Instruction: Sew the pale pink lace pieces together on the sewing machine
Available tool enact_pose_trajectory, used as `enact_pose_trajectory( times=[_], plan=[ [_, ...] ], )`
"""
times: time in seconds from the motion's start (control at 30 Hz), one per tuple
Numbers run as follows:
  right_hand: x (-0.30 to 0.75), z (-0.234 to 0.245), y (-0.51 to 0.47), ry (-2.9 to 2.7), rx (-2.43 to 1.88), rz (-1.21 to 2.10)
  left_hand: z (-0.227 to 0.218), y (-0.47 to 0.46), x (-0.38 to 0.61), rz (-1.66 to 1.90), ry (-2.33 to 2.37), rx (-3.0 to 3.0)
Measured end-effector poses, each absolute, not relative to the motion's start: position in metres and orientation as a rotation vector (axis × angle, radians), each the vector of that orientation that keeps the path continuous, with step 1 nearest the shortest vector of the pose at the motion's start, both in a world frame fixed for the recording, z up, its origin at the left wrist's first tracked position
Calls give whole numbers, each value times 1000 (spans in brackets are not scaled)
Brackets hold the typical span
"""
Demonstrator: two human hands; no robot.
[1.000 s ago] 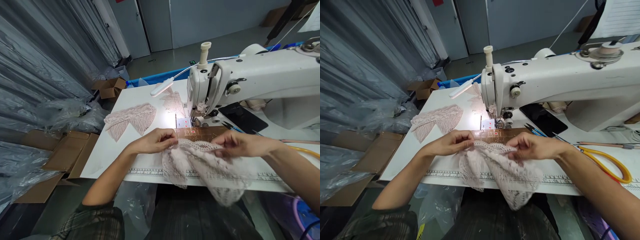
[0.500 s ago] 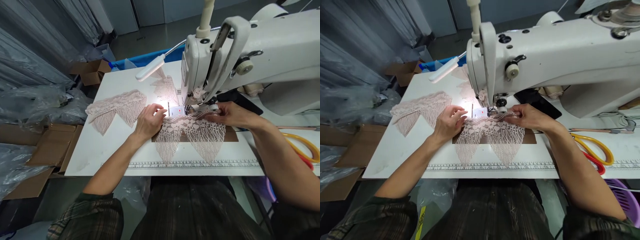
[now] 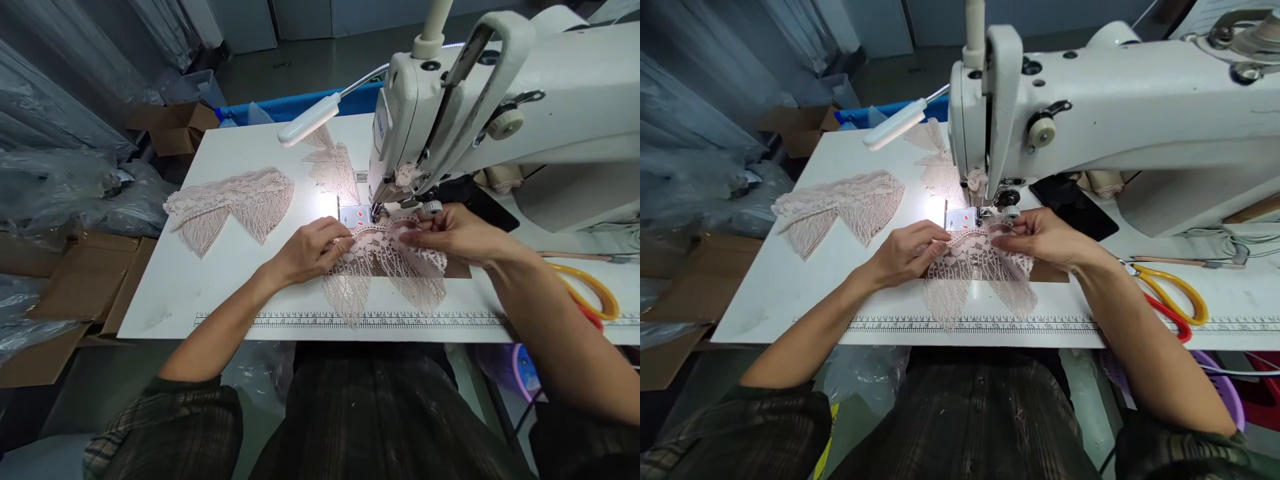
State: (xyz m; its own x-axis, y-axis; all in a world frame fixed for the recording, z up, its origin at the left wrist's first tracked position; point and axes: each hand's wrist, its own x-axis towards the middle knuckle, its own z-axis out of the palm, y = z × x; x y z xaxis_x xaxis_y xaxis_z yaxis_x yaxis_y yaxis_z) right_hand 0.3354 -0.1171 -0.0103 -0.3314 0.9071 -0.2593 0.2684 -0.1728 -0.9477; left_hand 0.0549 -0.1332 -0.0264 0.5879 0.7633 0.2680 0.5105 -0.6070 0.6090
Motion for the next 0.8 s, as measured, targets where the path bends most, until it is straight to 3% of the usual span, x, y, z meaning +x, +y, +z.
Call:
enact_pose_trajectory(
  times=[0.1, 0.2, 0.37, 0.47, 0.67, 0.8],
  plan=[
    [308, -5, -126, -1315, -1178, 1897, -16, -133, 47, 583, 976, 1753],
    [301, -9, -126, -1359, -1123, 1923, -13, -137, 47, 472, 1089, 1624],
    [327, -27, -119, -1945, -1404, 1070, -11, -141, 46, 431, 1248, 1702],
    [336, -40, -121, -2311, -1224, 657, -5, -135, 37, 390, 1199, 1661],
    [323, -64, -126, -2495, -909, 180, -2, -127, 30, 323, 1227, 1620],
    [321, -67, -127, -2501, -973, 150, -5, -130, 33, 330, 1285, 1678]
  ],
)
